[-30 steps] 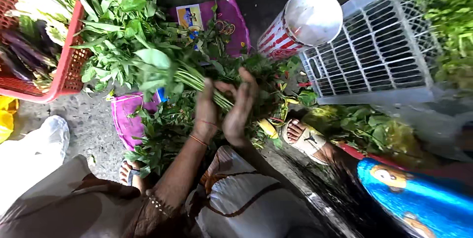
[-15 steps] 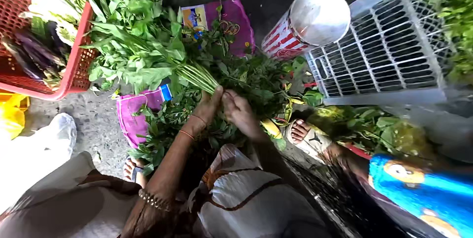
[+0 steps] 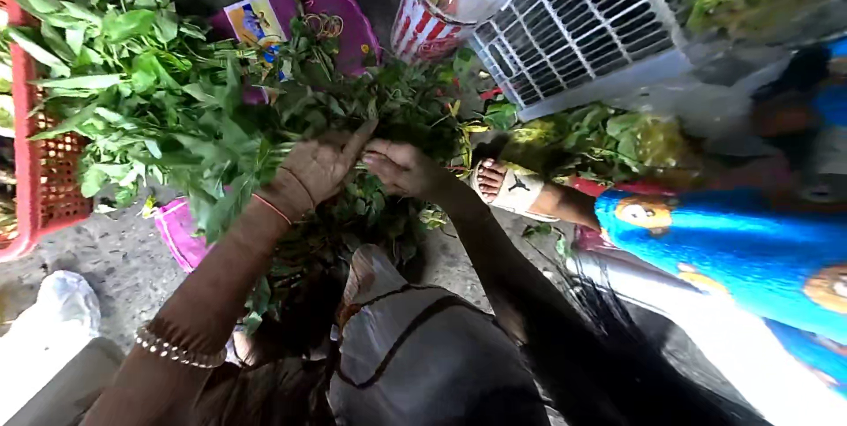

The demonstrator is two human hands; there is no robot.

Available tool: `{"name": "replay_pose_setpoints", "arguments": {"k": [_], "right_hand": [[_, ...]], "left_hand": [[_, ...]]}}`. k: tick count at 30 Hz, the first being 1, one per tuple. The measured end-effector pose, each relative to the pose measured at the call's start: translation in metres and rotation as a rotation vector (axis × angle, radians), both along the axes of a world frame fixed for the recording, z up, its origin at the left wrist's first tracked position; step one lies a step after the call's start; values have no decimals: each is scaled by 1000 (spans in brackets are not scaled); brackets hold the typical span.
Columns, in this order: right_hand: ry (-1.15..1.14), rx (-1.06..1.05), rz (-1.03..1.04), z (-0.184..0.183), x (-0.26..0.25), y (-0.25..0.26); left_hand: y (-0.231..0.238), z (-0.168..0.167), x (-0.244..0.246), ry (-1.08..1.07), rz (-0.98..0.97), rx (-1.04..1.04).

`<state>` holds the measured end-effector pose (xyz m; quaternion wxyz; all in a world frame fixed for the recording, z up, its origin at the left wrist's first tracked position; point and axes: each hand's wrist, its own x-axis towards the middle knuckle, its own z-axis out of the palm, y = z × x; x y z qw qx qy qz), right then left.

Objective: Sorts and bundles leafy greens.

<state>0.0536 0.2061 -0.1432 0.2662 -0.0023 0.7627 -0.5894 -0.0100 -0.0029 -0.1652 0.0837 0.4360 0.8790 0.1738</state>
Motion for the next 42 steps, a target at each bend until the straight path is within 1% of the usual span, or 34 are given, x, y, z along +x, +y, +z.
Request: {"name": "replay_pose_setpoints", "arguments": {"k": [2,3,4,6,7,8,9,11,14,17,20,21,22,23,24,25,26,27,28,29,31,33,35,37,39,40,42], "right_hand": [[13,-66,-16,-9,-12,6],[14,-62,-76,-13,-17,10],[36,-8,-150,-18,-18,15],[143,187,-324,-27,-14,25],[211,275,-427,-31,-8,26],[257,323,-489,-28,0,21],[310,326,-530,-27,7,14],[367,276,-498,-33,17,-8],[430,143,-455,-50,16,-51],[430,103,-374,-55,16,-58],[475,130,-343,-53,14,-57],[458,135,-334,-53,17,-54],[394,125,-334,-53,22,-49],[297,114,-356,-52,29,-40],[222,118,-428,-53,40,-28],[146,167,-532,-51,49,-14],[96,307,-630,-54,56,3],[70,507,-664,-64,62,22],[10,702,-642,-79,66,39],[-66,845,-584,-97,69,51],[-147,987,-412,-128,74,64],[-81,1041,-267,-146,73,69],[-30,1030,-183,-150,69,74],[-62,955,-167,-133,65,80],[-158,893,-199,-91,64,80],[-218,892,-172,-69,65,84],[-352,841,-92,-30,72,99]], "left_hand": [[1,5,0,-96,6,-59],[3,9,1,-164,25,-137],[6,14,1,-250,45,-229],[11,22,-2,-455,98,-398],[11,21,-3,-536,127,-429],[9,17,-1,-583,152,-421],[5,11,3,-586,170,-385],[6,5,13,-601,159,-331],[12,3,21,-649,105,-222],[8,-1,22,-697,133,-165],[9,-3,25,-763,150,-110],[10,-1,25,-827,165,-97],[10,3,24,-912,192,-87],[10,5,23,-992,231,-63],[6,6,22,-1070,275,-1],[1,3,22,-1190,319,107],[-5,2,20,-1348,363,229],[-11,0,16,-1511,386,338],[-18,-1,13,-1651,394,430],[-21,-2,10,-1760,394,496],[-21,-5,8,-1940,381,610],[-18,-10,7,-2028,348,708],[-20,-11,10,-2005,360,743],[-22,-10,7,-1897,416,704],[-21,-7,2,-1686,446,577],[-20,-6,-1,-1541,433,479],[-19,-1,-4,-1201,356,210]]}}
